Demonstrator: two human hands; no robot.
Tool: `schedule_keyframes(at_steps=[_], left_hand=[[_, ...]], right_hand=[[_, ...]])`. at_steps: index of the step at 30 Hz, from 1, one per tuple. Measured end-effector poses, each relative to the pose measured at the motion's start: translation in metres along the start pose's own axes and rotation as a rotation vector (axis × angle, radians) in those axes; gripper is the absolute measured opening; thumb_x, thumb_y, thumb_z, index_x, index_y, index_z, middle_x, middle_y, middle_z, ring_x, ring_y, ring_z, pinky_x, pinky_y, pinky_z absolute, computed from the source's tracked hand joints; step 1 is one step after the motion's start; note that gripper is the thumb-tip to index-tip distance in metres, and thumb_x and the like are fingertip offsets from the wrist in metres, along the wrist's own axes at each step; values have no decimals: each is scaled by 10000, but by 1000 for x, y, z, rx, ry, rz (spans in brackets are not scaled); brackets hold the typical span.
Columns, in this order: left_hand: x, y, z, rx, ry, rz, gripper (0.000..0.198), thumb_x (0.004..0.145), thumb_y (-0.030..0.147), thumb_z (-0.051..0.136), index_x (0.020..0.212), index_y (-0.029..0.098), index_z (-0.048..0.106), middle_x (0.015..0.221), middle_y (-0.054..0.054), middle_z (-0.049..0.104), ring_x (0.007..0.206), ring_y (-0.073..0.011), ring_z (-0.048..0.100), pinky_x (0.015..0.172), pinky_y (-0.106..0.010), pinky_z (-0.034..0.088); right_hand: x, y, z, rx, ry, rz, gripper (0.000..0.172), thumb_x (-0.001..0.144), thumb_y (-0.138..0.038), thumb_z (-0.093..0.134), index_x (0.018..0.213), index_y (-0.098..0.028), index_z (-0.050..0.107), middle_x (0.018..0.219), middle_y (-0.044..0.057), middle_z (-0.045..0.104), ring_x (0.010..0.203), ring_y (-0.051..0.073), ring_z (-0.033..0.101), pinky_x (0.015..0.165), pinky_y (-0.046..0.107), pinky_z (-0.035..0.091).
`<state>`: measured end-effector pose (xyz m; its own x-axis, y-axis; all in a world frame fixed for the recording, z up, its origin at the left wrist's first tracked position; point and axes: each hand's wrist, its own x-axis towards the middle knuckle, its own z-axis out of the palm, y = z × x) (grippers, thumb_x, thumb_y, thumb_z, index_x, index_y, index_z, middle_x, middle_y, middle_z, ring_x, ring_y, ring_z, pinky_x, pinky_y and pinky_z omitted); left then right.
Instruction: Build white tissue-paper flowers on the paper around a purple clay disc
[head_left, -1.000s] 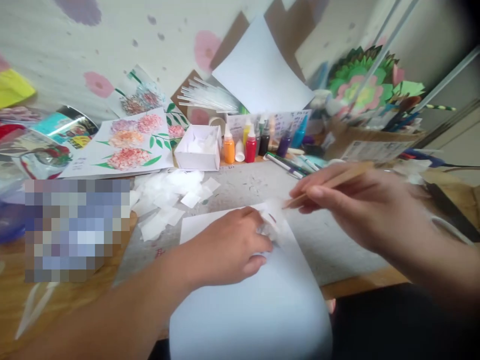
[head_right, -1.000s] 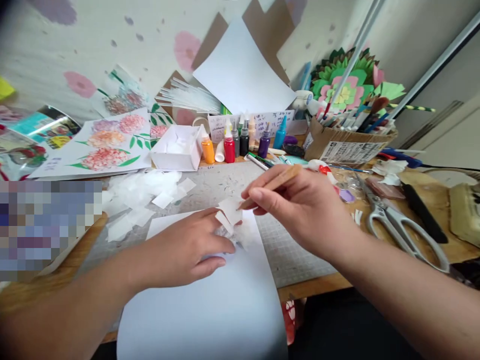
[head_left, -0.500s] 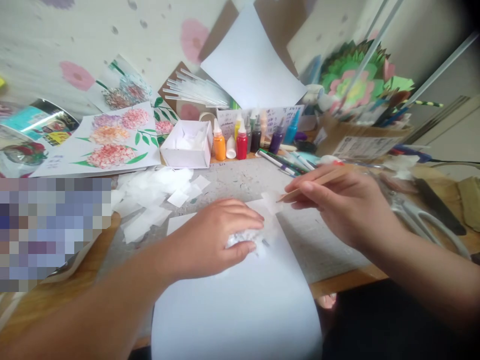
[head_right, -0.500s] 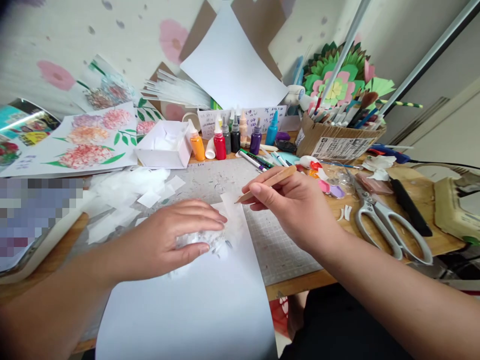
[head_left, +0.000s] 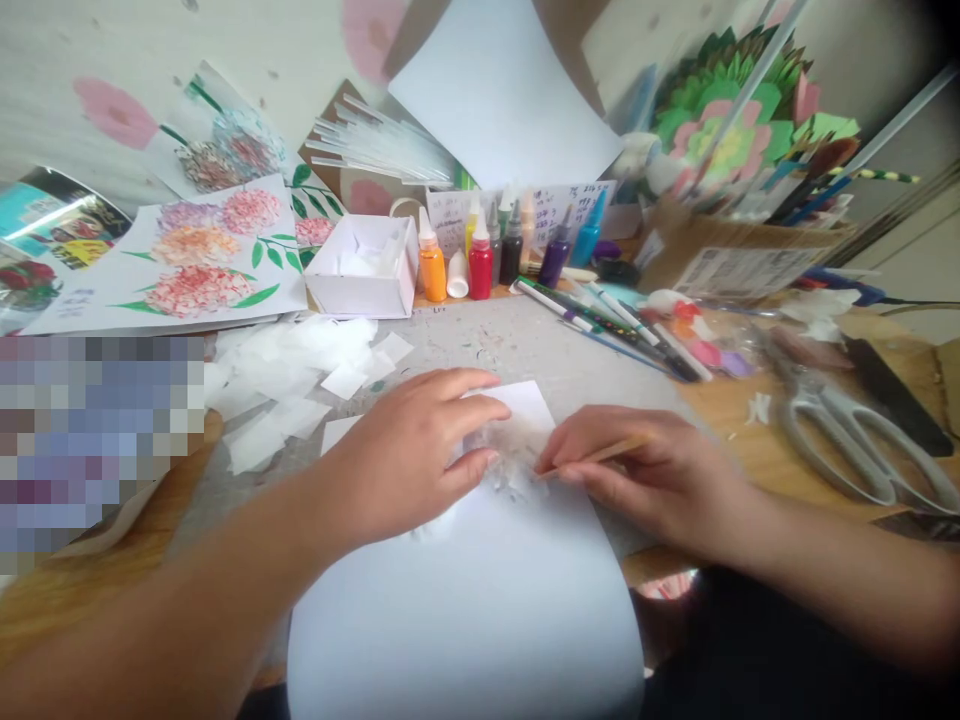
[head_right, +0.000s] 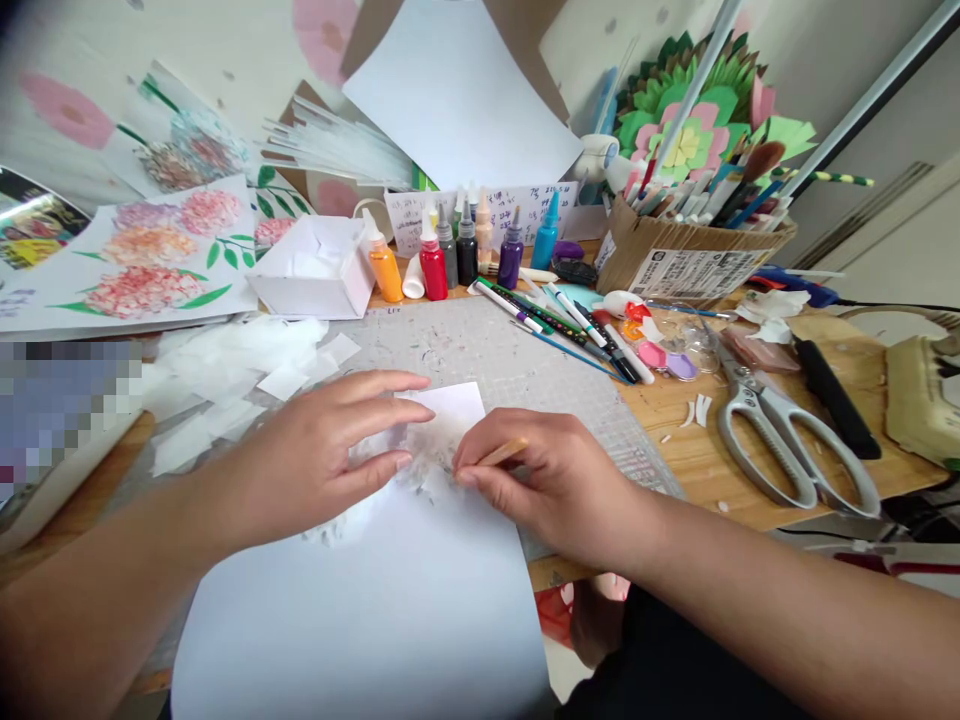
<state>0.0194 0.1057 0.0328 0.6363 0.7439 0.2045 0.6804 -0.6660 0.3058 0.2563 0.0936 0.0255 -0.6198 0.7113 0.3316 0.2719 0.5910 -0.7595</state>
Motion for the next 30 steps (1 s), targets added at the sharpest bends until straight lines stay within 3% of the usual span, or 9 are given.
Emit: schedule_keyframes(at_steps=[4, 8, 12, 16, 18, 22, 26, 30], left_hand=[[0, -1, 3, 17, -79, -18, 364, 890, 308, 525, 1237, 213, 579, 1306, -51, 593, 1206, -245, 536, 999, -417, 455], [1, -1, 2, 41, -129, -11, 328, 889, 329, 519, 1189, 224, 596, 1226, -43, 646, 1117, -263, 595, 886, -415, 514], [1, -1, 3, 67, -132, -2, 307, 892, 340, 511, 1156, 221, 611, 1213, -54, 654, 1086, -275, 615, 831, -411, 527], [0, -2, 4, 62, -126, -6, 297, 890, 325, 507, 1157, 246, 611, 1205, -33, 662, 1073, -258, 625, 831, -395, 523], [-1, -3, 5, 51, -120, -7, 297, 888, 315, 505, 1159, 259, 613, 1196, -18, 668, 1071, -246, 629, 841, -387, 520], [0, -4, 4, 34, -118, -8, 285, 884, 308, 512, 1143, 271, 624, 1175, 2, 680, 1050, -233, 642, 841, -374, 519], [1, -5, 5, 40, -121, 17, 261, 887, 295, 510, 1113, 273, 639, 1174, 10, 683, 1044, -234, 649, 839, -375, 518], [1, -5, 5, 30, -130, 42, 247, 892, 281, 501, 1087, 277, 653, 1166, 34, 689, 1040, -226, 653, 855, -376, 517]], right_hand=[[-4, 1, 6, -105, -14, -172, 103, 880, -82, 568, 915, -154, 632, 919, 82, 676, 866, 124, 640, 759, 220, 532], [-6, 4, 7, -206, -19, -250, 91, 894, -101, 560, 925, -126, 642, 963, 109, 656, 866, 122, 634, 762, 207, 527], [-6, 8, 5, -306, -47, -277, 127, 892, -97, 543, 967, -146, 633, 980, 98, 648, 854, 136, 626, 719, 235, 530], [-4, 6, 1, -445, -121, -393, 164, 922, -139, 469, 975, -141, 624, 939, 106, 647, 805, 166, 605, 653, 284, 505], [-3, 4, 2, -485, -148, -389, 169, 937, -154, 449, 958, -145, 616, 878, 82, 652, 731, 151, 589, 621, 276, 479], [-5, 2, 6, -448, -146, -244, 105, 917, -155, 494, 948, -132, 592, 712, 34, 632, 594, 121, 555, 549, 245, 433], [-6, 2, 9, -489, -177, -366, 135, 914, -136, 475, 937, -115, 607, 807, 86, 686, 663, 154, 609, 579, 269, 473], [-5, 3, 10, -536, -189, -428, 158, 928, -134, 452, 944, -126, 609, 822, 74, 699, 677, 156, 619, 584, 280, 493]])
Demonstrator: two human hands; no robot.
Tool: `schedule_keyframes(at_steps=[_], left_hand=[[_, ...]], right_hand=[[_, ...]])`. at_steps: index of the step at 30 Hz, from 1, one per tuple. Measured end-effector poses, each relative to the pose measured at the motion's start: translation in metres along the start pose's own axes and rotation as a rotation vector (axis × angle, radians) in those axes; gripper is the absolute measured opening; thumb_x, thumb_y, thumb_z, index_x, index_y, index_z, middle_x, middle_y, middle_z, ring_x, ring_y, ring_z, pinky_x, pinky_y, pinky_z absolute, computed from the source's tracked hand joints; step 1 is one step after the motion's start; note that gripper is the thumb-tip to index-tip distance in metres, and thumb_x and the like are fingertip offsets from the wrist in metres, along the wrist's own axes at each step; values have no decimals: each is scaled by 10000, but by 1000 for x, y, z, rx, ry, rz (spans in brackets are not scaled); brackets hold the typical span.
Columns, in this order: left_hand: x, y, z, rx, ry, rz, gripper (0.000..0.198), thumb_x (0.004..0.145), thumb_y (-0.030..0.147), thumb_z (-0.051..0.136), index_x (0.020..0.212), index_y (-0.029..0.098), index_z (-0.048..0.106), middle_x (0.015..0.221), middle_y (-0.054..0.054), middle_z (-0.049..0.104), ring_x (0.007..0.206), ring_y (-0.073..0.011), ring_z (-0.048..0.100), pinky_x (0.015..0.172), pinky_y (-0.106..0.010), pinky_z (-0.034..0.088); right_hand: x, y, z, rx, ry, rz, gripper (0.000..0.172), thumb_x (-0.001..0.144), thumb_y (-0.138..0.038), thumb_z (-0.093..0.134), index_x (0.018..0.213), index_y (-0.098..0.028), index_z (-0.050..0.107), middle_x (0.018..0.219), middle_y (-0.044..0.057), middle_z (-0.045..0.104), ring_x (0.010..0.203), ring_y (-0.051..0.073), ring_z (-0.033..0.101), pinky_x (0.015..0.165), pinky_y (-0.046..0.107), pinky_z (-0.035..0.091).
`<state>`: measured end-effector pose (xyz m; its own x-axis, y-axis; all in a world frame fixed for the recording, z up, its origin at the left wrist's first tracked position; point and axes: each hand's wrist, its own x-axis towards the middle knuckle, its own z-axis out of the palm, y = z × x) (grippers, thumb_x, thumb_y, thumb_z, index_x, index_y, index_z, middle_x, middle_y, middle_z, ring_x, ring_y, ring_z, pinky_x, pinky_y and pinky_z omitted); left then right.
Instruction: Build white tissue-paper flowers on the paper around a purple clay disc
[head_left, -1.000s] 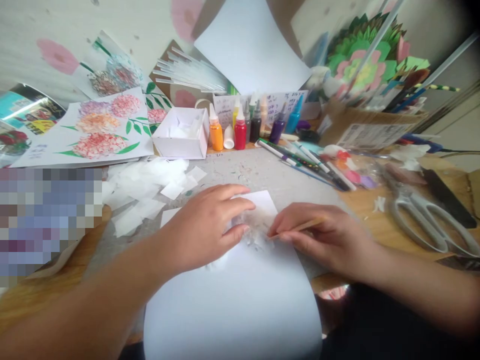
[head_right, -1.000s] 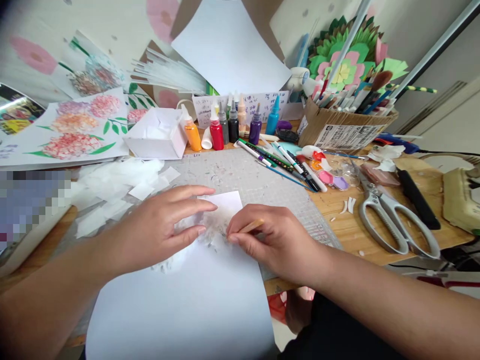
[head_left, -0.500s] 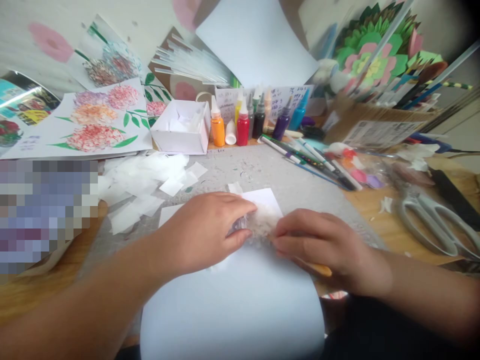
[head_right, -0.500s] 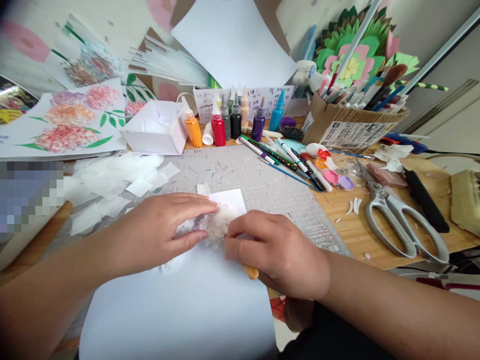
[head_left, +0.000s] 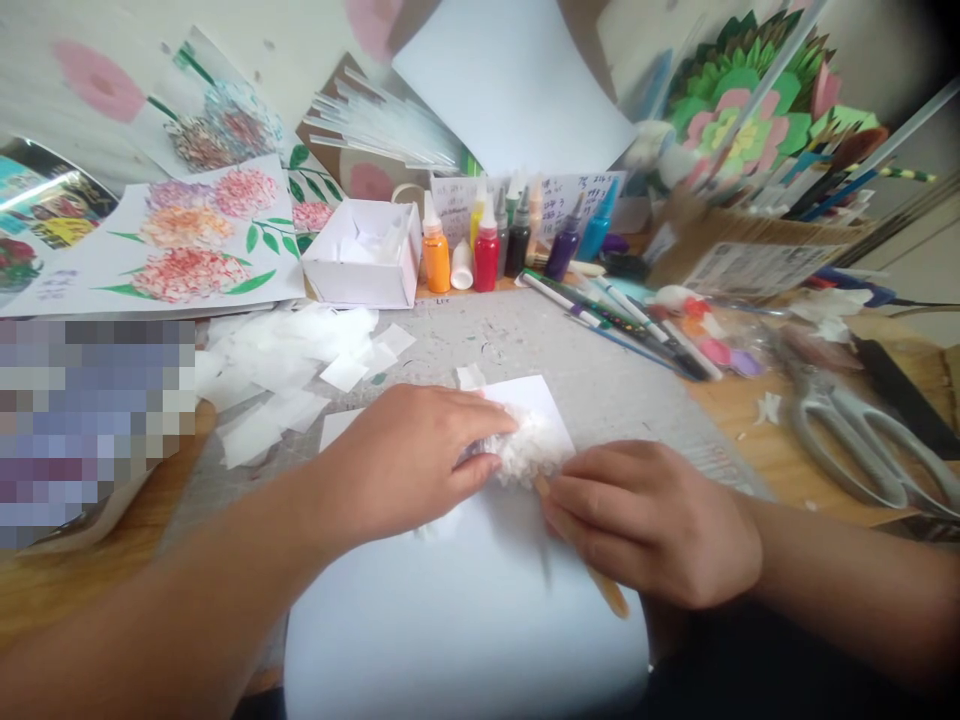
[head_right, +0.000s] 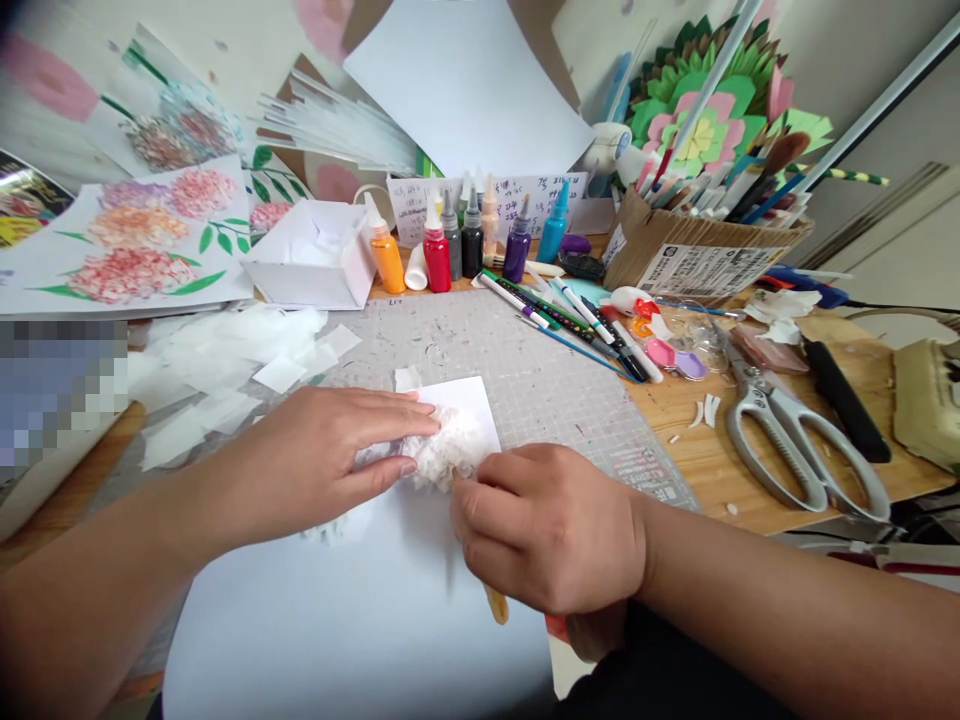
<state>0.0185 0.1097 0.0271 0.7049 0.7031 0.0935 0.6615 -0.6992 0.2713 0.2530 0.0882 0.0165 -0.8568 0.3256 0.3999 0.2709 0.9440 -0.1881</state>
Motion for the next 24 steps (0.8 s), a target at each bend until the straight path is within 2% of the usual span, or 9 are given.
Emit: schedule_keyframes(at_steps=[5, 10, 13, 15, 16, 18, 20, 22, 24], left_hand=[[0, 0, -1, -2, -25, -1, 241, 891, 267, 499, 1060, 291, 669, 1165, 64, 688, 1047, -224, 651, 892, -393, 506], [0, -1, 0, -35, -31, -35, 278, 890, 295, 497, 1113, 299, 663, 1195, 59, 675, 1089, -227, 631, 943, -407, 481], [0, -3, -4, -91, -8, -121, 308, 882, 317, 503, 1148, 293, 658, 1184, 39, 681, 1076, -215, 632, 937, -377, 482], [0, -5, -9, -113, 63, -199, 293, 874, 289, 495, 1098, 276, 683, 1145, 30, 696, 1037, -204, 643, 909, -345, 490], [0, -7, -12, -117, 115, -238, 279, 868, 266, 490, 1053, 263, 699, 1112, 28, 708, 1012, -197, 648, 892, -329, 492], [0, -10, -19, -115, 232, -313, 260, 855, 227, 485, 973, 241, 716, 1030, 25, 727, 956, -186, 657, 859, -301, 495], [0, -15, -24, -100, 327, -385, 258, 847, 203, 482, 953, 227, 716, 983, 17, 728, 909, -179, 658, 835, -289, 497], [1, -21, -25, -73, 338, -406, 272, 852, 204, 473, 990, 212, 707, 1019, -7, 711, 922, -186, 646, 854, -309, 496], [2, -27, -23, -50, 263, -358, 299, 863, 206, 458, 1048, 199, 693, 1101, -34, 675, 992, -201, 622, 915, -353, 480]], right_hand=[[0, -1, 2, -24, 1, 23, 188, 941, -153, 443, 938, -110, 626, 799, 87, 698, 723, 167, 647, 598, 281, 513], [-2, -1, 6, -50, 39, 23, 147, 930, -129, 485, 941, -79, 622, 826, 102, 702, 720, 184, 658, 582, 303, 520], [-6, 0, -2, -47, 101, -60, 158, 949, -145, 461, 985, -106, 610, 854, 95, 697, 728, 183, 651, 607, 318, 531], [-10, 0, -16, -54, 165, -117, 149, 949, -155, 460, 998, -124, 598, 866, 96, 683, 789, 197, 651, 661, 341, 542], [-12, -1, -25, -49, 195, -98, 134, 941, -153, 469, 996, -132, 590, 879, 101, 673, 830, 202, 650, 693, 344, 546], [-17, -5, -42, -34, 216, 31, 119, 919, -132, 484, 997, -155, 571, 927, 108, 658, 895, 198, 648, 736, 318, 547], [-26, -12, -53, -40, 183, 173, 169, 914, -125, 470, 1045, -183, 559, 967, 104, 665, 922, 199, 653, 740, 300, 549], [-37, -25, -52, -34, 110, 281, 215, 922, -156, 462, 1105, -214, 559, 923, 78, 686, 862, 202, 673, 677, 289, 556], [-50, -42, -41, 36, 47, 358, 215, 928, -206, 481, 1106, -258, 590, 822, 35, 694, 710, 179, 677, 568, 260, 543]])
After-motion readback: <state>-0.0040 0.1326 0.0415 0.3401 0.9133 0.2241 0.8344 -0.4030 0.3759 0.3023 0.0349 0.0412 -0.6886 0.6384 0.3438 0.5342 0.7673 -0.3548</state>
